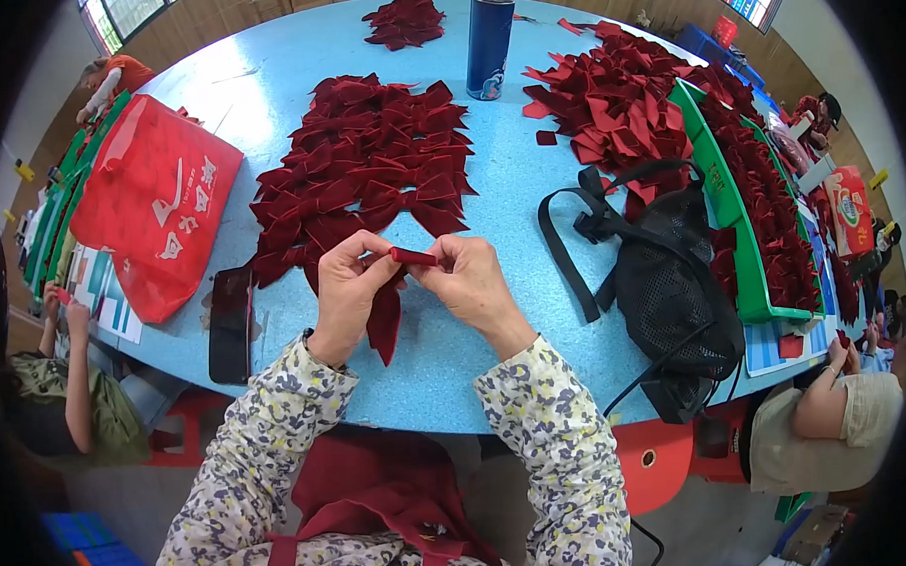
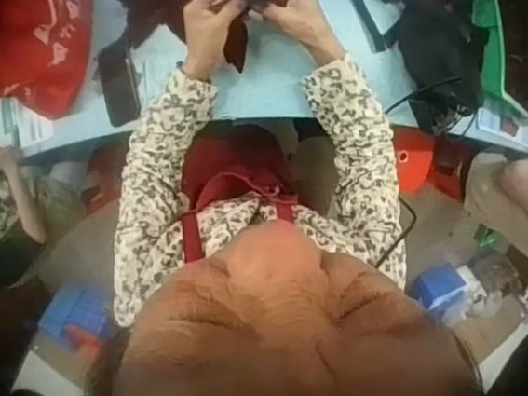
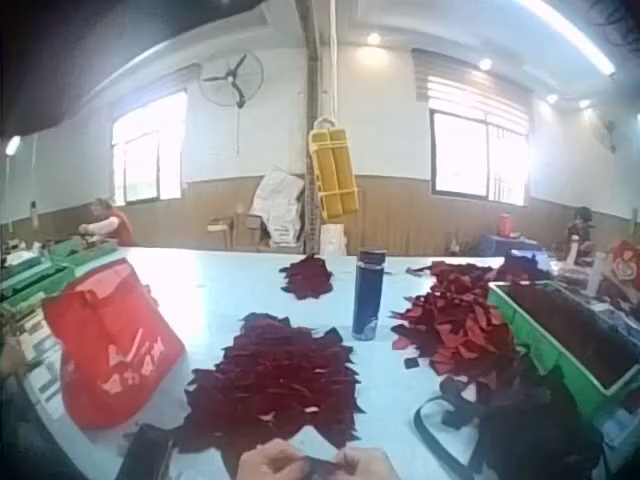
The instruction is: Sorting and stacking small red fabric petal-like pieces on a table.
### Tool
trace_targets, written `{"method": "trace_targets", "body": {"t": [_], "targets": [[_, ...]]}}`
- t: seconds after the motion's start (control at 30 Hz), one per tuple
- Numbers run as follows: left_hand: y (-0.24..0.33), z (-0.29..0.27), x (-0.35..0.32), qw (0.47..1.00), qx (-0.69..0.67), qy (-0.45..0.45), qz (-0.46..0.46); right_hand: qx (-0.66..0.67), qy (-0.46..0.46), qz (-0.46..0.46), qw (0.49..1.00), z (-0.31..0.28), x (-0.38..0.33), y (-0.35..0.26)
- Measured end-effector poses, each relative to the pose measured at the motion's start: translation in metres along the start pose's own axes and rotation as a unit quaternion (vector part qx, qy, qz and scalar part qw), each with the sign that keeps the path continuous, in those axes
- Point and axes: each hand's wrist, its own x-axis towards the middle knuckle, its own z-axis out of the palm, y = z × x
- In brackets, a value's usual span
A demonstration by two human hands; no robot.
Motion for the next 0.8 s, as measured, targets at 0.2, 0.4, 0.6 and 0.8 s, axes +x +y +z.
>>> {"method": "trace_targets", "body": {"t": [0.2,0.4,0.6,0.8], "targets": [[-0.002,0.006,0.002,0.995,0.082,0.042,0.041,-0.183,0.076,-0.026,0.980,0.007,-0.005,-0.014],[0.009,0.001,0.004,0.994,0.105,-0.027,-0.030,-0.029,0.028,-0.043,0.998,0.002,-0.001,-0.007],[0.011,0.003,0.001,0.947,0.298,-0.013,0.119,-0.200,0.037,0.019,0.979,0.001,-0.005,-0.011],[0.016,-0.003,0.005,0.988,0.145,-0.047,-0.013,-0.151,0.081,-0.120,0.978,0.001,-0.003,-0.016]]}}
